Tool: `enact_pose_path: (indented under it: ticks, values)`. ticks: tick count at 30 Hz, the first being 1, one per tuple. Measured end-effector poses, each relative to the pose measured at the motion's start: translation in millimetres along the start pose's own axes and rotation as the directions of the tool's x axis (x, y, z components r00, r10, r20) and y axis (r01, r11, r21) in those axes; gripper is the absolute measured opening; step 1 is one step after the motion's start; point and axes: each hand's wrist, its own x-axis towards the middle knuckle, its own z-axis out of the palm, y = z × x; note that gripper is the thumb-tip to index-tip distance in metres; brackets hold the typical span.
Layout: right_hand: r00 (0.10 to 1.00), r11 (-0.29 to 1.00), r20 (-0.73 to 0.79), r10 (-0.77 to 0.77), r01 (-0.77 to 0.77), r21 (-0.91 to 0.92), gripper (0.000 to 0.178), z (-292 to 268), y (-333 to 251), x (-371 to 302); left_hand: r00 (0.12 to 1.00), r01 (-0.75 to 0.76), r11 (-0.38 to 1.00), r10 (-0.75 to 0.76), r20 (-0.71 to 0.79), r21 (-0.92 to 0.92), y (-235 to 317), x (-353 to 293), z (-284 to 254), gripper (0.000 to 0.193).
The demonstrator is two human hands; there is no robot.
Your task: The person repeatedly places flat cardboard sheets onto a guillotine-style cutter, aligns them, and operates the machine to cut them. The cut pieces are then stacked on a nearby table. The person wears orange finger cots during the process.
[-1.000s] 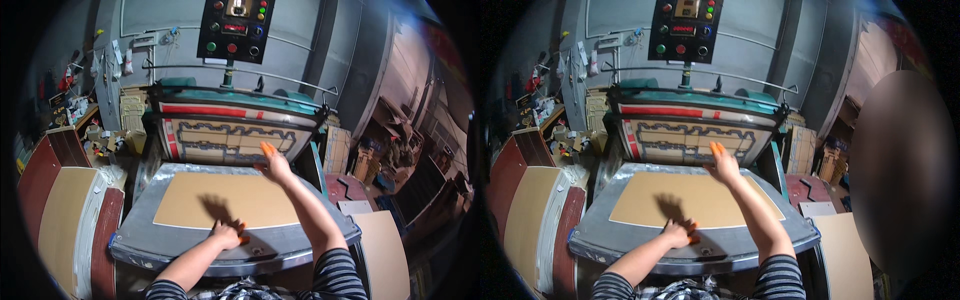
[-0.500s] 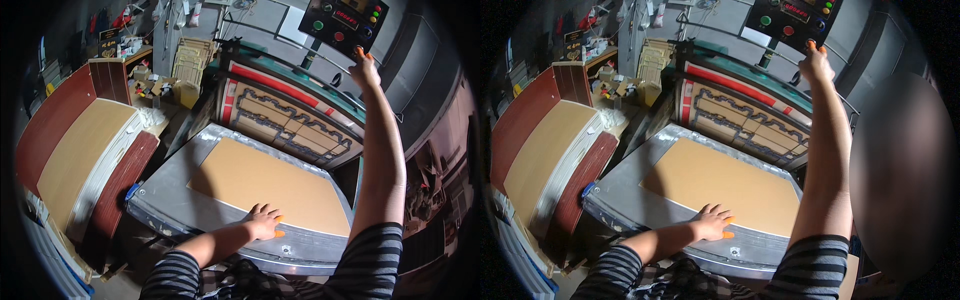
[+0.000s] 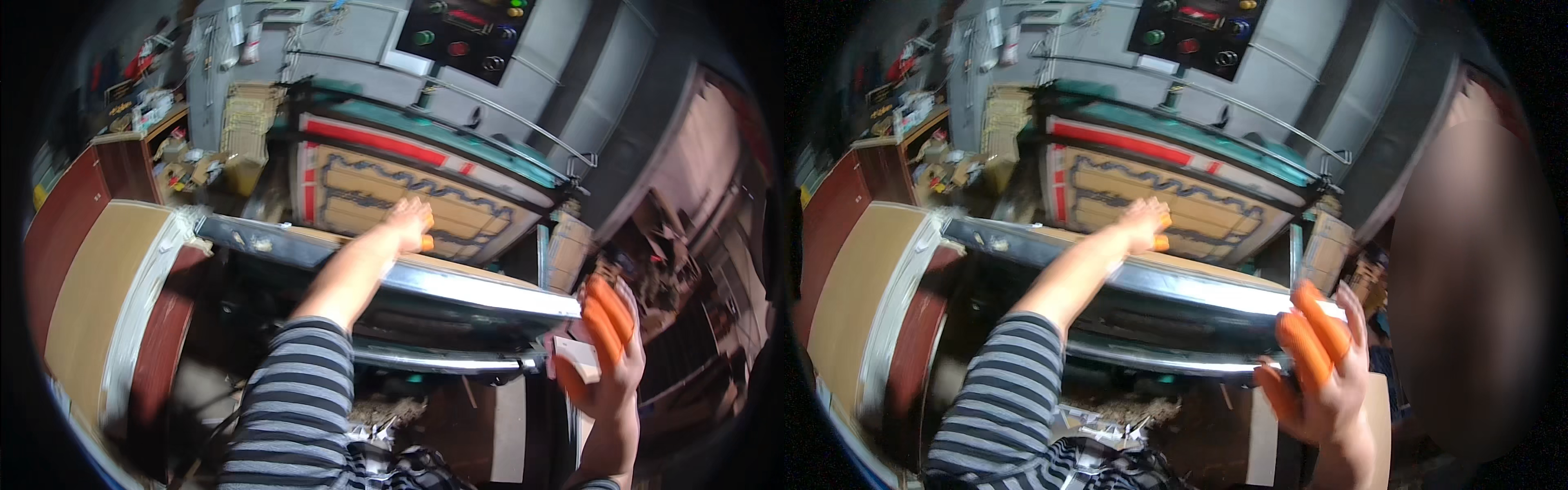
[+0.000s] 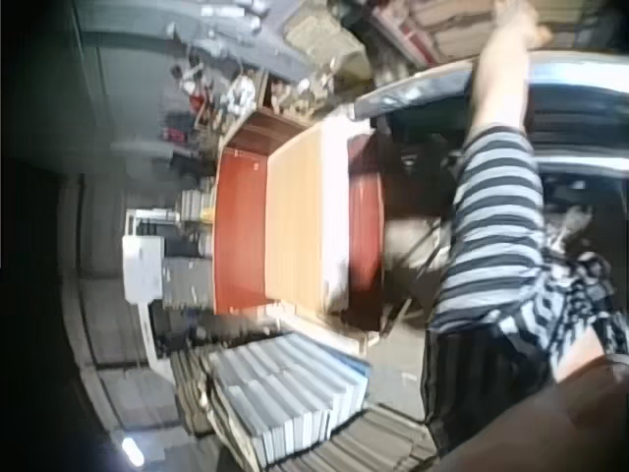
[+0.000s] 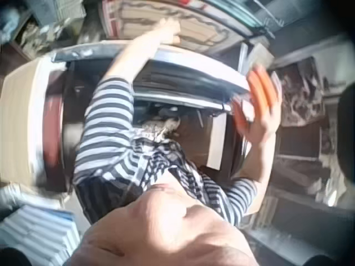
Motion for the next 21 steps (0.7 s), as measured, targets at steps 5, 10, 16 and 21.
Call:
enact_pose_path:
  ticks: [5,10,16,21]
  values:
    - [0.950,0.953,0.073,0.303,-0.302,-0.025,0.043,-31,-10,-117,0.622,-0.448,0.866,0.125,-0.773,-0.221,56,-16,-52,0.028]
    - [0.657,0.650,0.057,0.752,-0.753,0.097,0.045,24,-21,-247,0.665,-0.647,0.674,0.272,-0.695,-0.355,128,-113,-5,0.019]
    - [0.473,0.512,0.401,0.784,-0.859,0.014,0.042,125,-37,-356,0.837,-0.494,0.753,0.275,-0.474,-0.436,138,-229,0,0.014]
    - [0.624,0.655,0.323,0.712,-0.756,0.018,0.042,130,-20,-337,0.784,-0.480,0.793,0.196,-0.589,-0.376,146,-253,-53,0.018]
